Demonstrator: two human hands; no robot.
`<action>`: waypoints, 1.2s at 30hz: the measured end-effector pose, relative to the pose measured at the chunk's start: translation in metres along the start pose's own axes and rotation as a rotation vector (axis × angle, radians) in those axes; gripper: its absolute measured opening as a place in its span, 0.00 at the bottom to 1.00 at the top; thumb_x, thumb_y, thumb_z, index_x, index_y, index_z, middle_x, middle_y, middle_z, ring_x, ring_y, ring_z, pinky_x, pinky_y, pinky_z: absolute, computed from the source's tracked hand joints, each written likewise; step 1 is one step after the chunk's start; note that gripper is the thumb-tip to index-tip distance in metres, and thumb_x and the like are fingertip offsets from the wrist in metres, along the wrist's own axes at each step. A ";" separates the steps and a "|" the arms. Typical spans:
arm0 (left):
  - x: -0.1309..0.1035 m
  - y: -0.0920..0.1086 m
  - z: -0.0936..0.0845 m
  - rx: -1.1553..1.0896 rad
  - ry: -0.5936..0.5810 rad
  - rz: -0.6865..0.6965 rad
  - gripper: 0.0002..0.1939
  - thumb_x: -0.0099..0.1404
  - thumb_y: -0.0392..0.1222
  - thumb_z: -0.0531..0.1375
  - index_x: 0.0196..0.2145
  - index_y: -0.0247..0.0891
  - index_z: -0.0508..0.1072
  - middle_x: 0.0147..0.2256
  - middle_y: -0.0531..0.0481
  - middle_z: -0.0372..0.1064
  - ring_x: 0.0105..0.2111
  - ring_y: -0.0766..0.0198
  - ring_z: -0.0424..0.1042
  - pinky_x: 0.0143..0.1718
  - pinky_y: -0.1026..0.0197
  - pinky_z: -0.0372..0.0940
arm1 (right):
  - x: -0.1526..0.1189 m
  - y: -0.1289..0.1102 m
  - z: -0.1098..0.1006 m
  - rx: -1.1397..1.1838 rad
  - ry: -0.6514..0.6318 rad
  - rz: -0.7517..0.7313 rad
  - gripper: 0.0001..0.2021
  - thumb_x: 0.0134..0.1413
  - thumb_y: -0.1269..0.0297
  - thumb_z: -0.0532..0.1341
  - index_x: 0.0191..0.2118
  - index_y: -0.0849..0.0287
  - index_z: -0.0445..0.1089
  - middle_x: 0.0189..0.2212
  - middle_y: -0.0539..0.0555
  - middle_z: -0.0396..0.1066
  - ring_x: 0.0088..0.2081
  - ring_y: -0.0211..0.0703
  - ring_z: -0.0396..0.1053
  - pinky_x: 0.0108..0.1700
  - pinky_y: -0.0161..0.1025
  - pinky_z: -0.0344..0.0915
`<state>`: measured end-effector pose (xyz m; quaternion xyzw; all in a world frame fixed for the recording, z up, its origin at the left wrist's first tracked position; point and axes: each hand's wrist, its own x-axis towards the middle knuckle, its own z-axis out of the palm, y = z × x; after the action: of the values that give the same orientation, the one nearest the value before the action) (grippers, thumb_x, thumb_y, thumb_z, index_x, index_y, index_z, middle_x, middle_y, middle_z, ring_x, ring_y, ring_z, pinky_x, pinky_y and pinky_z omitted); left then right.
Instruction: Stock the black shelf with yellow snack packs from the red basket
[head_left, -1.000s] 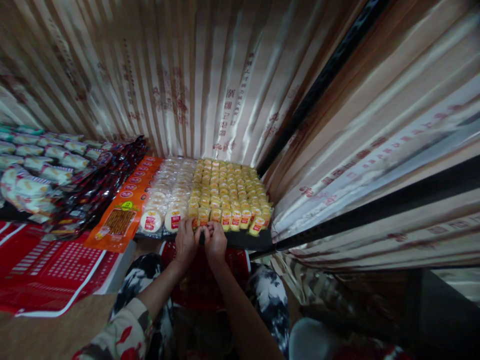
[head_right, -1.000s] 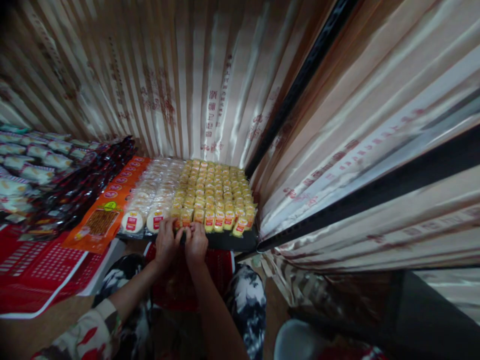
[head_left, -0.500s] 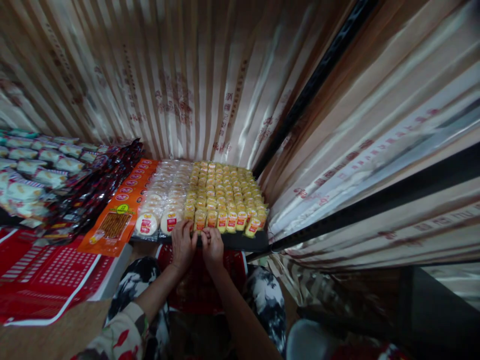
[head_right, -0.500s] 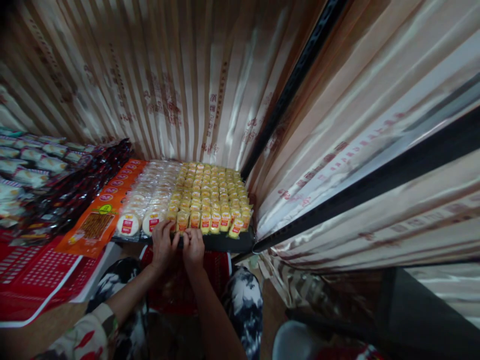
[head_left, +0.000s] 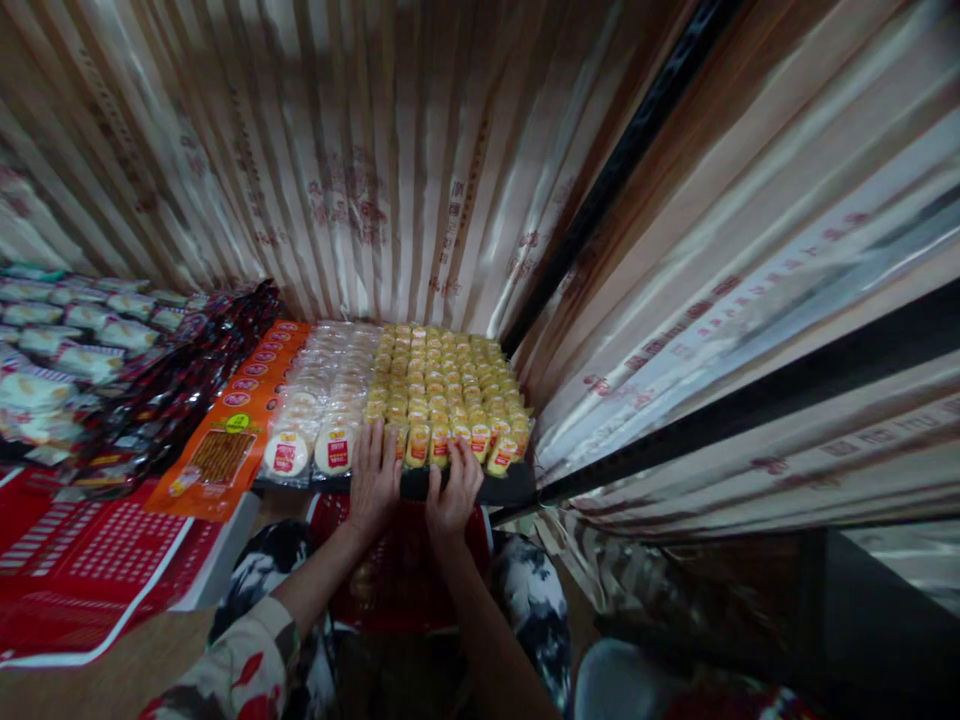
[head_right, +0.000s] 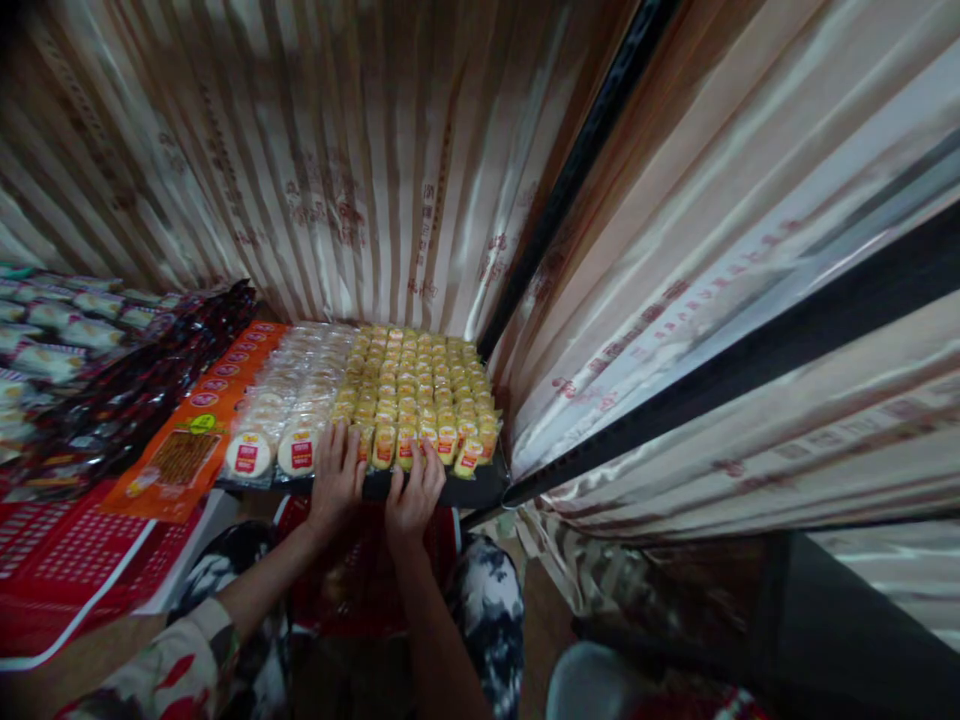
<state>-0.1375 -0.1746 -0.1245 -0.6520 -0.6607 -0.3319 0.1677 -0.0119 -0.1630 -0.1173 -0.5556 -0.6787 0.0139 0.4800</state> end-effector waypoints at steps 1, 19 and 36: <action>0.000 0.001 0.000 0.022 -0.007 0.008 0.24 0.65 0.36 0.49 0.59 0.29 0.56 0.60 0.33 0.50 0.64 0.49 0.39 0.59 0.44 0.49 | 0.002 0.002 0.000 -0.015 -0.009 -0.032 0.18 0.61 0.63 0.49 0.54 0.63 0.61 0.55 0.65 0.59 0.58 0.50 0.52 0.55 0.55 0.54; 0.037 -0.011 0.002 -0.075 -0.266 0.697 0.21 0.66 0.46 0.50 0.56 0.43 0.61 0.57 0.50 0.59 0.60 0.59 0.52 0.62 0.50 0.37 | 0.134 -0.022 0.016 0.030 -0.336 -0.366 0.20 0.62 0.66 0.45 0.56 0.65 0.61 0.57 0.60 0.60 0.61 0.44 0.51 0.61 0.48 0.51; 0.048 -0.010 -0.007 -0.017 -0.374 0.715 0.26 0.68 0.47 0.44 0.62 0.38 0.50 0.63 0.48 0.45 0.63 0.61 0.41 0.61 0.54 0.38 | 0.192 -0.014 0.091 -0.319 -0.910 -0.559 0.21 0.63 0.64 0.44 0.58 0.63 0.60 0.59 0.57 0.57 0.62 0.42 0.50 0.63 0.42 0.43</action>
<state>-0.1532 -0.1421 -0.0905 -0.8913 -0.4085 -0.1338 0.1440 -0.0678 0.0256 -0.0360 -0.3583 -0.9327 0.0218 0.0340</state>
